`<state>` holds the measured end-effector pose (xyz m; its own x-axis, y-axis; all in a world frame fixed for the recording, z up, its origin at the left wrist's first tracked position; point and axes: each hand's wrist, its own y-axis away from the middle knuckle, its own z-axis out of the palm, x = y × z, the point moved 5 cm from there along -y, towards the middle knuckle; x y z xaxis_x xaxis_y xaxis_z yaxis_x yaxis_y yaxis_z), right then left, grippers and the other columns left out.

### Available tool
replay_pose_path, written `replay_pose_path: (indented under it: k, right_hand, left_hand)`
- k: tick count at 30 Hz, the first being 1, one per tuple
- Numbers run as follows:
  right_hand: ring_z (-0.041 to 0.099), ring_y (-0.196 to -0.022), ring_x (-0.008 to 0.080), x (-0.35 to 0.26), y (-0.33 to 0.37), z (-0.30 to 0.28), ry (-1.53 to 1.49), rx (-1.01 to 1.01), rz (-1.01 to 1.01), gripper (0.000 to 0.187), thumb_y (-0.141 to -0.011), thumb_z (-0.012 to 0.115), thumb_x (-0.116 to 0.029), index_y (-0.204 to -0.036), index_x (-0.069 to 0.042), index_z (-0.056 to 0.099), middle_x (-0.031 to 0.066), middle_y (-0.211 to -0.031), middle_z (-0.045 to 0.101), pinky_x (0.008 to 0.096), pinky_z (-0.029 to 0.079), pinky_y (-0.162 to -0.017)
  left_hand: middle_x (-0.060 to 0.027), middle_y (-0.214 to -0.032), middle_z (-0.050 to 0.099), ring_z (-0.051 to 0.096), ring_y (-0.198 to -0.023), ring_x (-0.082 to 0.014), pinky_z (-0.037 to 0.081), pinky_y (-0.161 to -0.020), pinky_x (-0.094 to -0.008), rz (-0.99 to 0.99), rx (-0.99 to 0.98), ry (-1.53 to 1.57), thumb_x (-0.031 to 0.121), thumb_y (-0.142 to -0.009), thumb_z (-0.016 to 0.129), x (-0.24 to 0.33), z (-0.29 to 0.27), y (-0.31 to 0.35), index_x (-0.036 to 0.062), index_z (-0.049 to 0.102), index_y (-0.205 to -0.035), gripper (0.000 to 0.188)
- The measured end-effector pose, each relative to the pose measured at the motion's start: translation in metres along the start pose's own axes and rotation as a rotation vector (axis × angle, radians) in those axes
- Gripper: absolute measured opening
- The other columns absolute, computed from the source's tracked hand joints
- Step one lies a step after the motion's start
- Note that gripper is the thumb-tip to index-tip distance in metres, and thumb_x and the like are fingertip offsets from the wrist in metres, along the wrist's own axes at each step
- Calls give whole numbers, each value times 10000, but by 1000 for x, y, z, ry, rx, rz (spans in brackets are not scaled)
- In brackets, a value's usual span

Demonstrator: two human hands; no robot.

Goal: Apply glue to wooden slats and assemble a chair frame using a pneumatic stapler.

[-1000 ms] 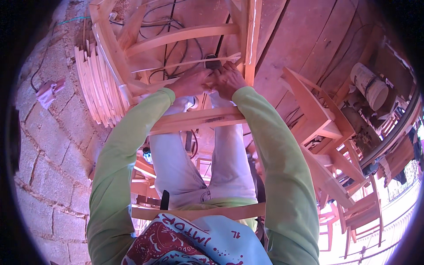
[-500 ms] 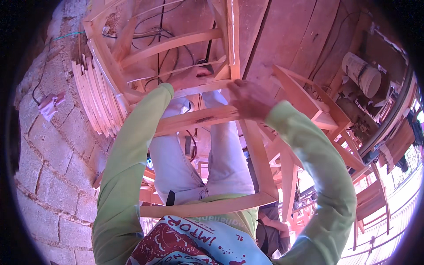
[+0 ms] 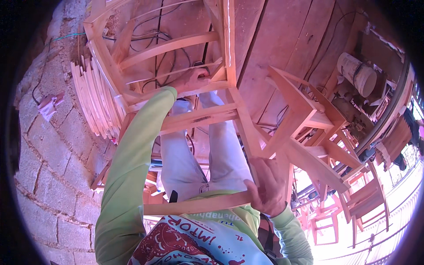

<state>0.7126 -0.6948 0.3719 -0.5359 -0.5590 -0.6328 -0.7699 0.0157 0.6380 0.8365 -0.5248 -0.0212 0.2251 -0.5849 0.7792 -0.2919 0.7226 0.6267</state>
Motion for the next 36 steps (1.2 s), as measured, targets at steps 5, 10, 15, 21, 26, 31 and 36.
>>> replay_pose_path:
  k: [5,10,15,21,26,31,36]
  right_hand:
    - [687,-812,369,-8,8,-3,153,274,-113,324,-830,582,-5,-1135,102,611,235,-975,663,394,547,-733]
    - [689,-817,377,-18,8,5,267,293,-149,296,-802,593,32,-1090,90,621,226,-922,666,412,544,-714]
    - [697,-821,350,-30,7,10,375,353,-169,230,-815,590,57,-1038,64,647,193,-906,677,407,545,-723]
    - [701,-825,326,-28,12,15,340,391,-81,163,-859,592,41,-1010,51,651,176,-908,685,394,544,-750]
    - [700,-829,264,-20,24,16,340,423,-152,124,-876,630,12,-987,41,678,145,-937,705,366,558,-760]
    - [685,-840,187,15,26,25,73,362,-111,236,-1010,628,-188,-1099,24,681,90,-950,694,304,597,-693]
    - [678,-830,205,29,25,14,268,233,-72,345,-1043,585,-297,-1117,28,675,98,-954,693,320,587,-720]
  left_hand:
    - [-186,-1044,731,703,-997,-352,532,-883,-440,-63,137,-68,404,-807,656,-1,3,5,40,712,-1034,433]
    - [-216,-1023,720,700,-986,-369,529,-860,-443,-72,129,-253,346,-852,644,7,3,10,15,697,-1059,393]
    - [-223,-994,732,713,-959,-380,549,-853,-475,-26,150,-135,331,-850,632,-1,10,-2,13,731,-959,350]
    - [-227,-1034,726,711,-957,-375,552,-844,-472,17,-69,-536,290,-836,669,36,-33,25,4,696,-1100,390]
    - [-159,-1133,684,685,-987,-307,541,-847,-420,205,116,-543,234,-872,688,151,-188,219,30,593,-1212,408]
    - [-8,-923,716,652,-771,-65,511,-645,-217,357,1004,-44,224,-1074,544,136,-271,566,47,632,-1202,235]
    - [-113,-928,670,657,-752,-207,514,-645,-346,-840,1174,-975,125,-770,665,-81,-45,770,81,583,-952,205]
